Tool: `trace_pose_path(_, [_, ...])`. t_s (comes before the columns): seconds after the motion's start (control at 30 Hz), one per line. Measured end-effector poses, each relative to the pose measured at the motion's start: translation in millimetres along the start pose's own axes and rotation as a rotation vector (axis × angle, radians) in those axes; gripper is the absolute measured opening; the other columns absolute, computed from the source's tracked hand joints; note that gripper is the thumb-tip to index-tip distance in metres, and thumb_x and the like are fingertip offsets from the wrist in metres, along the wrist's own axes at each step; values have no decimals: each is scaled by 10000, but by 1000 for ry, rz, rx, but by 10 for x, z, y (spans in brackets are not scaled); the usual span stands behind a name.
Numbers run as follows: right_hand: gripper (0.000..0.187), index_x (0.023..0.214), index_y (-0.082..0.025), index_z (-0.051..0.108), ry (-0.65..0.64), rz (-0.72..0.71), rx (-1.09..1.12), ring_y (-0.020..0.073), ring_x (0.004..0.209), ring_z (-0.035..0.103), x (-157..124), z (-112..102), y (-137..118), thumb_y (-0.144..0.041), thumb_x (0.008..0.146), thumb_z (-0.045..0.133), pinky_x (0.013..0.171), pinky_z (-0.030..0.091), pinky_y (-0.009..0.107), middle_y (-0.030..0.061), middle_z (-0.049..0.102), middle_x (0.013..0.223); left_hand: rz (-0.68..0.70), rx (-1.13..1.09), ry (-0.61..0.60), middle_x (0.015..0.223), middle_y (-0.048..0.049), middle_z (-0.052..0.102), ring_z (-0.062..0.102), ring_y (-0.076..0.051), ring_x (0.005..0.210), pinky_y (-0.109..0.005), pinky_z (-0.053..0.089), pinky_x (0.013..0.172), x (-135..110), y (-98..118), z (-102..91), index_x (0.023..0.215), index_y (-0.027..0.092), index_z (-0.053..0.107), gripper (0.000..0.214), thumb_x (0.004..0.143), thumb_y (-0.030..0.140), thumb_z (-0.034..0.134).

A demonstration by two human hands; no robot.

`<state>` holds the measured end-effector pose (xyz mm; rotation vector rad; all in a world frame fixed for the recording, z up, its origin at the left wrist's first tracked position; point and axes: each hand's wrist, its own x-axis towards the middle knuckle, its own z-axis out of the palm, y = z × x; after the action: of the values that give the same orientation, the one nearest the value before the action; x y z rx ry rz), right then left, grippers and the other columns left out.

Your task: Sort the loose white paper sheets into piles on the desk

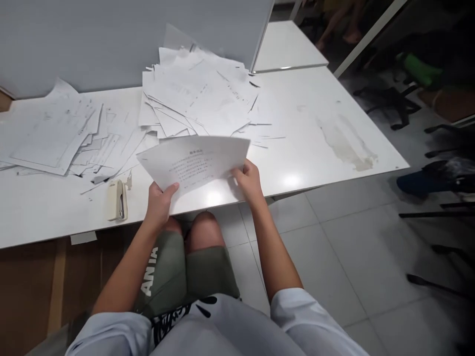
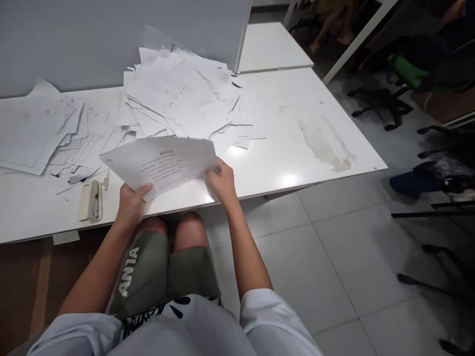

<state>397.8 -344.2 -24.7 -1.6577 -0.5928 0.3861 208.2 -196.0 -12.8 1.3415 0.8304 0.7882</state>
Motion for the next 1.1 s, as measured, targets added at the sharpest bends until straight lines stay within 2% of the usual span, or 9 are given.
trace_pose_path(0.17, [71, 720, -223, 527, 36, 38, 44, 160, 680, 436, 4, 6, -99, -285, 687, 515, 629, 383, 295, -21, 486, 685, -38, -86, -13, 1048, -86, 713, 615, -308, 1147, -406, 539, 939, 12, 107, 47, 1004, 197, 662, 360, 697, 365, 746])
trace_pose_path(0.47, [165, 792, -206, 589, 81, 30, 64, 148, 696, 489, -2, 38, -100, -335, 690, 584, 597, 396, 263, -19, 566, 746, 170, -26, -95, 1009, -72, 709, 637, -243, 1037, -368, 489, 946, 116, -66, 13, 1033, 173, 634, 328, 783, 383, 662])
trace_pose_path(0.6, [160, 725, -217, 518, 234, 40, 261, 84, 498, 374, -433, 154, -190, -341, 696, 614, 450, 314, 225, -67, 440, 603, 214, 51, -37, 928, -51, 691, 637, -218, 949, -338, 496, 896, -251, -16, -74, 939, 179, 612, 219, 800, 346, 632])
trace_pose_path(0.67, [192, 746, -223, 503, 300, 84, 434, 57, 434, 316, -920, 295, -189, -350, 708, 642, 404, 271, 212, -83, 429, 598, 164, 38, -32, 996, -55, 692, 634, -212, 987, -330, 491, 912, -629, -36, -259, 996, 189, 611, 232, 814, 332, 619])
trace_pose_path(0.77, [253, 831, -222, 543, 322, 254, 568, 34, 384, 296, -1818, 561, -142, -368, 701, 703, 380, 268, 205, -84, 512, 631, 36, 21, 47, 1080, -66, 689, 633, -218, 1036, -332, 486, 930, -1299, -149, -728, 1053, 195, 612, 284, 820, 357, 621])
trace_pose_path(0.87, [318, 894, -214, 582, 210, 474, 565, 43, 375, 362, -2547, 845, -88, -407, 696, 740, 381, 302, 206, -59, 596, 671, -138, 42, 227, 1067, -69, 692, 638, -230, 1028, -335, 494, 907, -1859, -315, -1317, 1026, 192, 617, 335, 778, 412, 670])
trace_pose_path(0.97, [353, 920, -201, 606, 17, 573, 541, 65, 366, 420, -2860, 1151, -42, -443, 703, 742, 395, 330, 215, -49, 612, 637, -319, 38, 316, 1049, -81, 701, 654, -246, 989, -344, 517, 848, -2088, -472, -1861, 1029, 189, 608, 428, 727, 473, 714])
trace_pose_path(1.03, [336, 901, -197, 608, -53, 557, 545, 71, 368, 444, -2860, 1324, -61, -440, 707, 736, 405, 335, 213, -57, 593, 604, -330, 39, 316, 1045, -87, 704, 655, -249, 991, -342, 519, 847, -2054, -500, -2104, 1012, 184, 613, 453, 700, 488, 738])
trace_pose_path(1.1, [302, 875, -198, 606, -57, 524, 552, 67, 374, 451, -2766, 1438, -141, -420, 709, 727, 408, 334, 209, -61, 588, 606, -284, 38, 298, 1053, -86, 701, 650, -243, 1003, -328, 520, 849, -1945, -441, -2221, 1003, 183, 623, 449, 692, 481, 751])
